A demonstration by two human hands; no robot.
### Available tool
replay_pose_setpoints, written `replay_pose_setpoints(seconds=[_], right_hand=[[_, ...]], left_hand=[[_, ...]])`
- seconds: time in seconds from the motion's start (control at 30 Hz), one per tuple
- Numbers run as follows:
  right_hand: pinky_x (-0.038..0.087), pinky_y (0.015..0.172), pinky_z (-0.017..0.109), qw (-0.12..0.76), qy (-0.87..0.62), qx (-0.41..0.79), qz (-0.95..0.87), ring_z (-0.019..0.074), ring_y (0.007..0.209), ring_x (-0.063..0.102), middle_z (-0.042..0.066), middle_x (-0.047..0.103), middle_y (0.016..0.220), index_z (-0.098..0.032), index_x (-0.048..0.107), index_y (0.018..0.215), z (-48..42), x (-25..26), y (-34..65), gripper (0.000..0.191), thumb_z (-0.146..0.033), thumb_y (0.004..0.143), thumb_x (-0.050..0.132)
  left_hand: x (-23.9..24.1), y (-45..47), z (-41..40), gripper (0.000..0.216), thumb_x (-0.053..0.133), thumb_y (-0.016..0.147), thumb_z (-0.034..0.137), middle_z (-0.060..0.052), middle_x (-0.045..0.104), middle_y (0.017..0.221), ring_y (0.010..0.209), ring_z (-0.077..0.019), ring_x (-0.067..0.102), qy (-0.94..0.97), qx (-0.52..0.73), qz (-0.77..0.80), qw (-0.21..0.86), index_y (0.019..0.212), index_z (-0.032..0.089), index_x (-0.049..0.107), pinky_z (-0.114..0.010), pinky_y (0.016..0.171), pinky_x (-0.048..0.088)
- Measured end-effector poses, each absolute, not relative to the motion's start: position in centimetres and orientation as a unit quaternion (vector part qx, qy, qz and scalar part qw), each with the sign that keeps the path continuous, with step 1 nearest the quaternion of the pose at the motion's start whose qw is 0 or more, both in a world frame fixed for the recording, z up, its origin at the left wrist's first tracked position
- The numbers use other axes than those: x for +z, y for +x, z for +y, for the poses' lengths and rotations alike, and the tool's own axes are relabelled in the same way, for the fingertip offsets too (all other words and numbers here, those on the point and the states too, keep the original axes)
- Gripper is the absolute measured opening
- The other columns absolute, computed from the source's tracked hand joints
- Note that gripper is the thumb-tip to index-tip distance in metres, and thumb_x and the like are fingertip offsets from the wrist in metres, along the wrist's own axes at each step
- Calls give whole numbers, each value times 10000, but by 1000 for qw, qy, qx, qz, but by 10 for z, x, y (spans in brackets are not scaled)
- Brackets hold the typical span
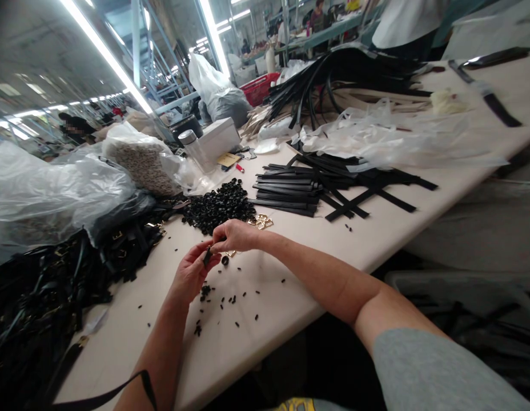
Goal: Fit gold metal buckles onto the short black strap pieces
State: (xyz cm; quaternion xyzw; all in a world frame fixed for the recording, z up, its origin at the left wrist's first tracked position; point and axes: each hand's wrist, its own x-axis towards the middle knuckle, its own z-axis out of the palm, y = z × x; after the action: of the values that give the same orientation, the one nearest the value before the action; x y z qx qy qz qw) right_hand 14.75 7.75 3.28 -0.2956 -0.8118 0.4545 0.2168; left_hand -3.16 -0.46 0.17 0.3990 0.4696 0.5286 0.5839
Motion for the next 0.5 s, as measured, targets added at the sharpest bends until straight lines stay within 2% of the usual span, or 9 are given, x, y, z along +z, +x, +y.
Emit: replay_pose_setpoints(seconds=[0.1, 0.23, 0.33, 0.4, 0.5], right_hand=[[301, 518, 187, 228, -300, 409, -831, 65, 541, 466, -28, 590, 613, -132, 666, 745, 80, 34, 151, 185, -313, 780, 665], [277, 541, 213, 270, -332, 279, -860, 84, 556, 470, -15, 605, 619, -169, 681, 768, 79, 33, 151, 227, -365, 849, 598], [288, 577, 237, 298, -321, 179, -881, 115, 612, 514, 11, 648, 694, -194, 681, 803, 78, 29, 148, 230, -384, 874, 570], [331, 634, 250, 328, -294, 143, -886, 138, 688, 550, 37, 671, 778, -194, 673, 828, 78, 26, 147, 223, -363, 895, 545], [375, 807, 289, 401, -268, 102, -870, 169, 863, 567, 80, 668, 949, -179, 661, 874, 80, 25, 146, 193, -312, 910, 525]], left_hand=[[1, -33, -2, 306, 810, 662, 347, -24, 688, 787, 627, -123, 645, 420, 543, 497, 531, 878, 169, 688, -259, 669, 540], [4, -29, -3, 299, 805, 654, 340, -39, 691, 760, 622, -140, 634, 467, 522, 532, 476, 861, 152, 700, -264, 629, 525], [4, -25, -4, 233, 796, 646, 322, -28, 670, 685, 597, -131, 601, 507, 480, 548, 460, 766, 143, 708, -232, 577, 486], [2, -24, -3, 203, 788, 647, 308, -20, 653, 647, 577, -117, 581, 505, 479, 555, 456, 719, 139, 701, -216, 562, 466], [0, -26, 1, 229, 789, 632, 316, -12, 649, 627, 545, -106, 579, 419, 544, 551, 475, 736, 139, 687, -218, 570, 475]])
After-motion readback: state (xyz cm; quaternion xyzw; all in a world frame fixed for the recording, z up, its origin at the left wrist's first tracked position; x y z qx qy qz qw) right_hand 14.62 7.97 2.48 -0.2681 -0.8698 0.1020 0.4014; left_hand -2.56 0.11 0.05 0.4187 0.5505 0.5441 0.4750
